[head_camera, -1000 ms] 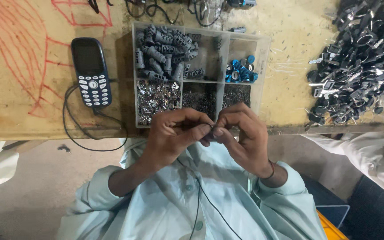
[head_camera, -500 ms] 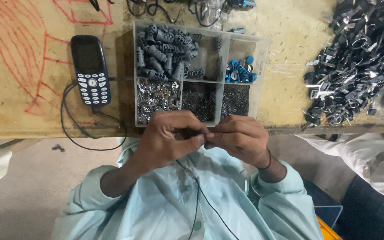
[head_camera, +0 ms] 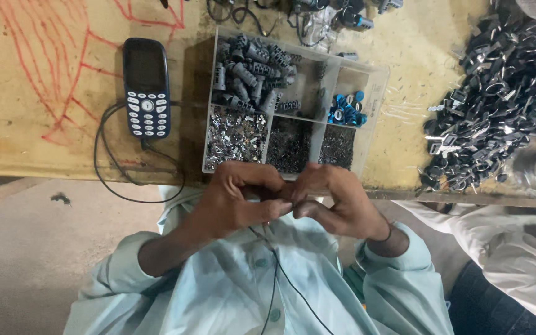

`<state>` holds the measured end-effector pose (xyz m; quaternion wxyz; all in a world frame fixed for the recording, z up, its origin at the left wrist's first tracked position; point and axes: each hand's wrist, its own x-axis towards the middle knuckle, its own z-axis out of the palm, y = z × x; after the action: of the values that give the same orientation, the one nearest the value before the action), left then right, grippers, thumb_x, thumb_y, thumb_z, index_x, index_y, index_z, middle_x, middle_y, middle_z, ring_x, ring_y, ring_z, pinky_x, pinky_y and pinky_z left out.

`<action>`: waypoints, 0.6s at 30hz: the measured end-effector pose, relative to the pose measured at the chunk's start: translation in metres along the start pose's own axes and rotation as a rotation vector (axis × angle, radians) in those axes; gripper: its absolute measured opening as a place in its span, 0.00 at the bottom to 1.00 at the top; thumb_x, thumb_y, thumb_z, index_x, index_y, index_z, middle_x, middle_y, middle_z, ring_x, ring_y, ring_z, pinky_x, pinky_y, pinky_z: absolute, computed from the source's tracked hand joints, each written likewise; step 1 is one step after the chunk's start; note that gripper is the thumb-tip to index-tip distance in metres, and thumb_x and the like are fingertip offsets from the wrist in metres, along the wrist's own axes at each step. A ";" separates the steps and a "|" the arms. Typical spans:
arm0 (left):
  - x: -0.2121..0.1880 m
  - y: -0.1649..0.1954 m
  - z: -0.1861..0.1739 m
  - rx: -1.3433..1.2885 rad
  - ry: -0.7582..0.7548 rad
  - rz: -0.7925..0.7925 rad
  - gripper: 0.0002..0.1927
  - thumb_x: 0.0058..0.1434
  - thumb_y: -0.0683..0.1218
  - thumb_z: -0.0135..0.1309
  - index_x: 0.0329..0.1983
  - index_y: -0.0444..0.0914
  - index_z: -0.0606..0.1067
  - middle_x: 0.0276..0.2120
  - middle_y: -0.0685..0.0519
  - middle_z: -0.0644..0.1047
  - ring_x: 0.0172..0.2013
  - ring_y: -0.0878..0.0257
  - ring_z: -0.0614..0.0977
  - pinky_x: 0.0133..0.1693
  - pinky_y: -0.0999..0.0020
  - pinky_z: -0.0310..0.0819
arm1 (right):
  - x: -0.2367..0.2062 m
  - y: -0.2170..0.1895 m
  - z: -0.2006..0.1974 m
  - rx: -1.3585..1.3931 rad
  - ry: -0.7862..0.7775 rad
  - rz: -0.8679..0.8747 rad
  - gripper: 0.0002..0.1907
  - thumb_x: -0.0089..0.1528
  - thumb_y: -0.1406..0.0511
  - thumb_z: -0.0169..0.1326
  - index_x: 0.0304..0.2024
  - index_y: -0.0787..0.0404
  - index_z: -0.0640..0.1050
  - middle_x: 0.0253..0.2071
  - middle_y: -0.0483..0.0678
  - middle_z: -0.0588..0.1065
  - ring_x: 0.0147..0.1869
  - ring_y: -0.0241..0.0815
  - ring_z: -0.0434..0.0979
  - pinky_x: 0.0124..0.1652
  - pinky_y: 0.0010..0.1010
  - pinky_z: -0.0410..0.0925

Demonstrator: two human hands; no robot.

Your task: The person sits at a workbench assembling small valve-like fittings. They pick a gray threaded body and a blue cap from a compartment box, press the parts together by hand, and place the finished assembly on the table with a pile of completed units, repeating the cycle.

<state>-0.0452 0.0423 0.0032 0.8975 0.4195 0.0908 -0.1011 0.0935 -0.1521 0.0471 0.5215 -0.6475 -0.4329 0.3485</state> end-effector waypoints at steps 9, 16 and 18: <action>0.014 -0.007 -0.005 -0.007 0.085 -0.002 0.05 0.58 0.37 0.60 0.37 0.32 0.82 0.29 0.54 0.81 0.28 0.71 0.80 0.32 0.76 0.76 | 0.086 0.014 -0.045 -1.135 -0.078 -0.070 0.15 0.55 0.70 0.64 0.45 0.57 0.80 0.44 0.53 0.76 0.43 0.56 0.79 0.40 0.43 0.70; 0.013 -0.006 -0.012 0.101 0.107 0.089 0.05 0.63 0.39 0.57 0.42 0.34 0.79 0.33 0.56 0.80 0.34 0.73 0.81 0.38 0.78 0.76 | 0.052 -0.028 -0.027 -0.763 0.015 0.115 0.13 0.63 0.73 0.63 0.49 0.57 0.78 0.50 0.51 0.76 0.49 0.51 0.81 0.45 0.36 0.73; 0.018 -0.007 -0.014 0.029 0.070 0.078 0.04 0.62 0.38 0.59 0.40 0.34 0.78 0.34 0.57 0.78 0.35 0.74 0.78 0.37 0.78 0.73 | 0.032 -0.024 -0.004 -0.437 0.114 0.202 0.19 0.60 0.73 0.63 0.53 0.61 0.76 0.46 0.50 0.75 0.44 0.46 0.81 0.42 0.32 0.74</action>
<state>-0.0313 0.0466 -0.0153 0.8909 0.4389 0.1043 -0.0526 0.1044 -0.1223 0.0709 0.3553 -0.8033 -0.4012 0.2599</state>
